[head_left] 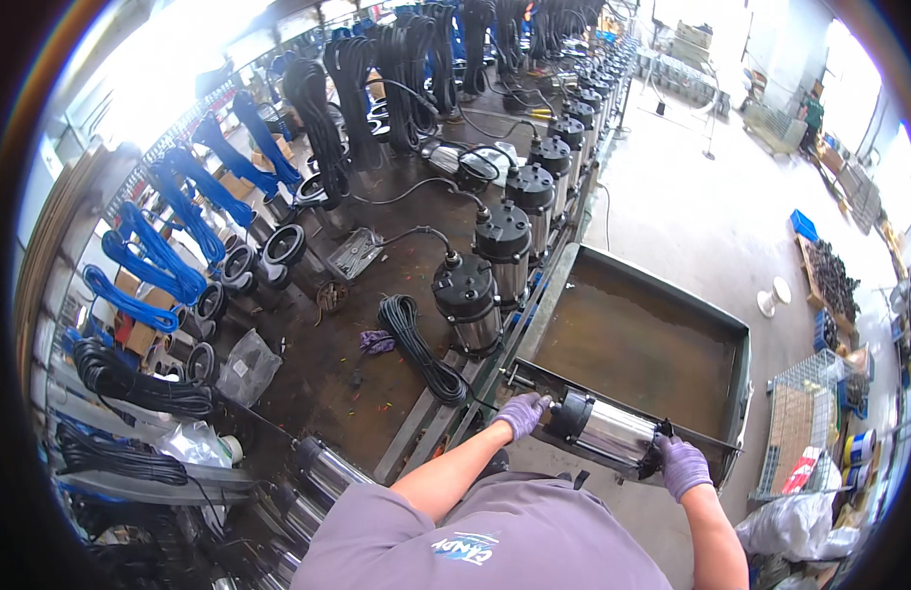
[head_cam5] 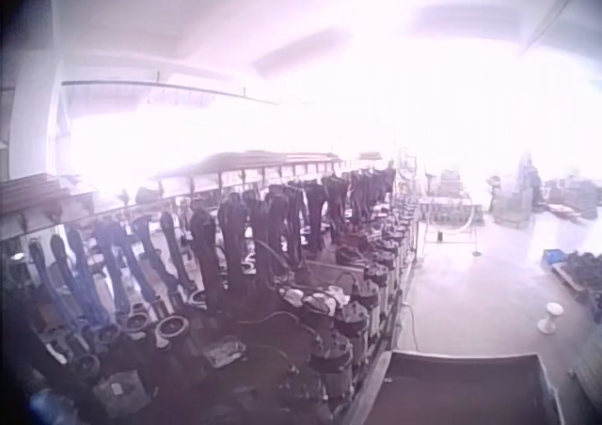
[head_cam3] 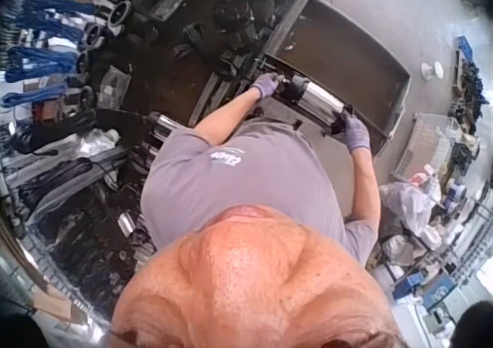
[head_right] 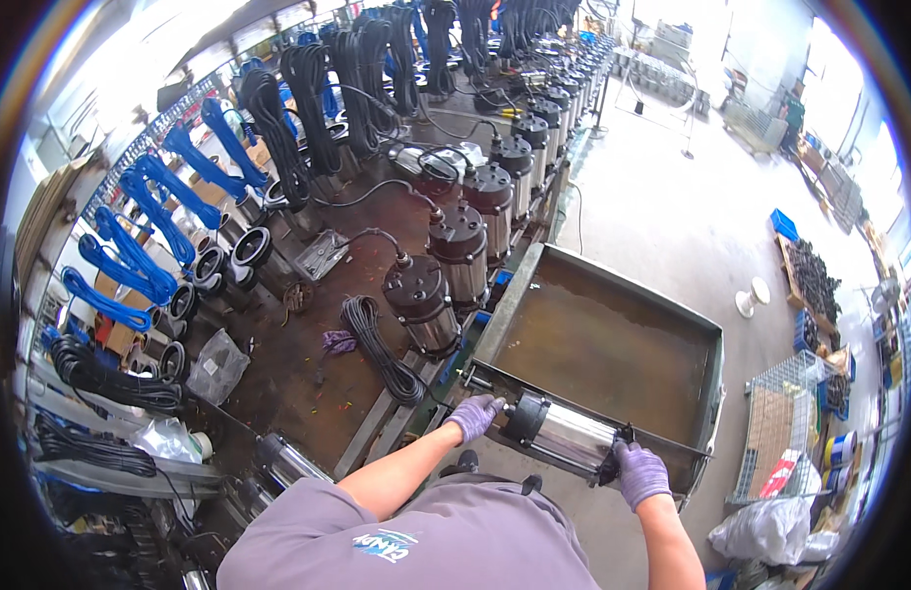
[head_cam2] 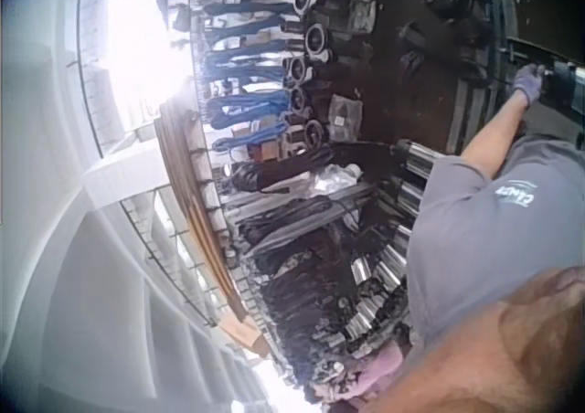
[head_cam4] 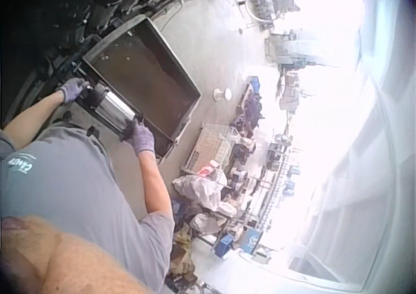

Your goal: Testing a submersible water pump for leaks by submerging it in a water tank and then placing it on a storage rack.

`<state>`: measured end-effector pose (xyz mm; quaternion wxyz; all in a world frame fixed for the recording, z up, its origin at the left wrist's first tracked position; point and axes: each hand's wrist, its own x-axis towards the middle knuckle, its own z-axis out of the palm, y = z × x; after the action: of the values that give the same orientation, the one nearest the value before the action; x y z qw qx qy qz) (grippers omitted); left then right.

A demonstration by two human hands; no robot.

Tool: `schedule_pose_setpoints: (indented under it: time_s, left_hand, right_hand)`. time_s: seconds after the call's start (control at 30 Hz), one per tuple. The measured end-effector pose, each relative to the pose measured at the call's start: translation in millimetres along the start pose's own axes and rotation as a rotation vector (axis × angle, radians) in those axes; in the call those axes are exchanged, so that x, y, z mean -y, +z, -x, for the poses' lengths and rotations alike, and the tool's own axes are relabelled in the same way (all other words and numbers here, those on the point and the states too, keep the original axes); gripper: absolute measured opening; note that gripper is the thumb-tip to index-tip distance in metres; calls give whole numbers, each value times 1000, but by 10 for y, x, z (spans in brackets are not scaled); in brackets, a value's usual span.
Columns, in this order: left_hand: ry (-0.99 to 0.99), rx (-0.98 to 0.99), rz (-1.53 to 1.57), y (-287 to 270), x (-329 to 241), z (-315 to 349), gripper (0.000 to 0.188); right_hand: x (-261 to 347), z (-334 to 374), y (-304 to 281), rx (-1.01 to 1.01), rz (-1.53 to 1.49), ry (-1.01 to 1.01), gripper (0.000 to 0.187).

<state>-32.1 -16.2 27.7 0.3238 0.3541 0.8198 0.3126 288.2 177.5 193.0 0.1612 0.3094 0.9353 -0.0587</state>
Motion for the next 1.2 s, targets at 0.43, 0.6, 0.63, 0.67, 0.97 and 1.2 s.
schedule_pose_setpoints:
  time_s: [0.43, 0.6, 0.63, 0.67, 0.97, 1.2]
  left_hand:
    - [-26, 8, 8, 37, 8, 9, 56]
    - [-28, 32, -11, 12, 1, 12, 58]
    - [-26, 35, 15, 1, -1, 16, 58]
    - [-21, 32, 6, -6, -5, 18, 59]
    - [12, -13, -102, 22, 19, 22, 59]
    - [156, -67, -28, 91, 274, -74, 49]
  right_hand:
    - [-32, 15, -300, 266, -21, 82, 46]
    - [-49, 13, -198, 217, -43, -156, 39]
    - [-43, 27, -195, 217, -47, -153, 39]
    - [-33, 50, -200, 202, 118, -221, 36]
    - [58, 132, -313, 136, -36, 99, 51]
    - [56, 111, -151, -73, 230, -84, 26]
